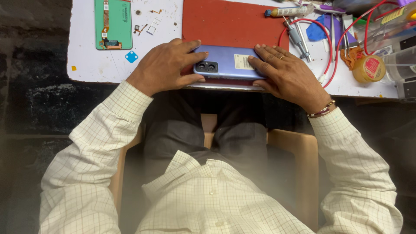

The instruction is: The person uses a screwdriver to fasten screws on a disassembled smartphone, then closes the phone and presses its back cover into place. They wipe the phone body with an orange cloth, handle a small transparent film, and press along the phone's edges before setting it on the mat.

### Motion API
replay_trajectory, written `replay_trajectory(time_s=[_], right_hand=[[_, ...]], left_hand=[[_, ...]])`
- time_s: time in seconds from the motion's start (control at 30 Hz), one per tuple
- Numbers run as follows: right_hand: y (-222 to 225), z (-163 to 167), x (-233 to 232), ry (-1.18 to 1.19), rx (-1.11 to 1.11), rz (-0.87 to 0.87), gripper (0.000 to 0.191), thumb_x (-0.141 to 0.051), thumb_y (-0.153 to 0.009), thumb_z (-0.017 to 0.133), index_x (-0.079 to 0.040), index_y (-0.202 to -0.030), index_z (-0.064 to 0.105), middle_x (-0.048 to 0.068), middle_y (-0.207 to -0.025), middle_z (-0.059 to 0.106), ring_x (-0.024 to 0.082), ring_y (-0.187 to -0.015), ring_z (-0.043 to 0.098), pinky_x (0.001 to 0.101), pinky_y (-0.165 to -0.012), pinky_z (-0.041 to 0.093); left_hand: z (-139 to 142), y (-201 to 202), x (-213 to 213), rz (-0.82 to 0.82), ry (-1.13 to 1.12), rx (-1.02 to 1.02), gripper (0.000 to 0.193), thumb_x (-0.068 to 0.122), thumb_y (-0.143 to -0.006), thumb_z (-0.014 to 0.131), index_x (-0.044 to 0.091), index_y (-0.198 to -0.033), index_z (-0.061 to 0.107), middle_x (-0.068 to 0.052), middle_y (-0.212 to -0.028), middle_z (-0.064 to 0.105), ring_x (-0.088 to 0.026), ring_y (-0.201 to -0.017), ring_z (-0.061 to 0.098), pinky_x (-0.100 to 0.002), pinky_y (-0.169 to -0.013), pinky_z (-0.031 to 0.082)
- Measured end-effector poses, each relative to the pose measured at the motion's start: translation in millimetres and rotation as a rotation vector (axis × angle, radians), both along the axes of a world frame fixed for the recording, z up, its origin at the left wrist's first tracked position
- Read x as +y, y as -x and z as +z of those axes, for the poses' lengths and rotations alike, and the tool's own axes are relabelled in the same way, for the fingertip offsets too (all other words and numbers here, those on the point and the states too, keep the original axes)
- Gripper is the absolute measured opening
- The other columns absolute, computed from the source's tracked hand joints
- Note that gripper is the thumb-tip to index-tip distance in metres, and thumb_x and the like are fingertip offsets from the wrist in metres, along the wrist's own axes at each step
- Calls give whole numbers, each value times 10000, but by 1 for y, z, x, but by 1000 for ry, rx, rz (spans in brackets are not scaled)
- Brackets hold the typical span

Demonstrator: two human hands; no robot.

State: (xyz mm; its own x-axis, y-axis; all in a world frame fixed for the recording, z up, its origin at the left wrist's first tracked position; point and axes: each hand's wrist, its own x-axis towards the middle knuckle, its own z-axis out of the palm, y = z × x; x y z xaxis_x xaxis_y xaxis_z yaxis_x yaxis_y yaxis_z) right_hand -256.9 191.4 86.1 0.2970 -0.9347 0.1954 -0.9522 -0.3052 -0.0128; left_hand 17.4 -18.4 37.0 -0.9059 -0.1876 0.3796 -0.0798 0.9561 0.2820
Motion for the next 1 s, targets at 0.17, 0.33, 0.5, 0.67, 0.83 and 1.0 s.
replay_trajectory(time_s=[0.17,0.33,0.5,0.67,0.83,1.0], right_hand=[[4,7,1,26,-170,-26,444,-244,-989,686,-48,-1384,628,190,-1406,640,367,-1249,631,443,-1009,527],[7,12,-6,45,-260,-71,321,-167,-1039,667,-30,-1329,646,183,-1262,707,378,-1046,692,436,-864,561],[7,14,-11,63,-311,-93,265,-143,-1045,676,-23,-1282,677,171,-1108,734,356,-892,702,423,-760,558],[4,9,-14,107,-364,-116,326,-163,-965,769,-18,-1249,699,168,-1002,730,319,-754,680,390,-669,529],[5,1,-24,159,-445,-178,228,-96,-985,783,-19,-1191,720,141,-939,740,258,-690,673,335,-618,501],[12,-7,-24,153,-518,-230,221,-74,-979,788,4,-1175,720,151,-926,739,229,-706,683,314,-625,504]], left_hand=[[1,3,5,-24,31,173,518,389,-911,818,61,-1298,711,-132,-1333,681,-301,-1130,644,-433,-957,546],[-3,24,11,-58,-91,394,389,260,-935,814,54,-1247,705,-92,-1200,736,-272,-1078,701,-402,-936,575],[-5,33,6,-13,-263,429,272,214,-948,806,62,-1161,732,-93,-1048,769,-256,-855,739,-337,-724,594],[-3,35,1,-3,-246,424,253,223,-950,799,57,-1133,745,-71,-998,773,-236,-807,742,-328,-681,588],[0,45,-9,-9,-258,438,232,216,-951,818,41,-1091,757,-78,-940,767,-236,-753,733,-326,-638,579],[-1,48,-12,-12,-274,454,218,216,-960,807,46,-1086,757,-77,-935,768,-219,-747,736,-312,-645,587]])
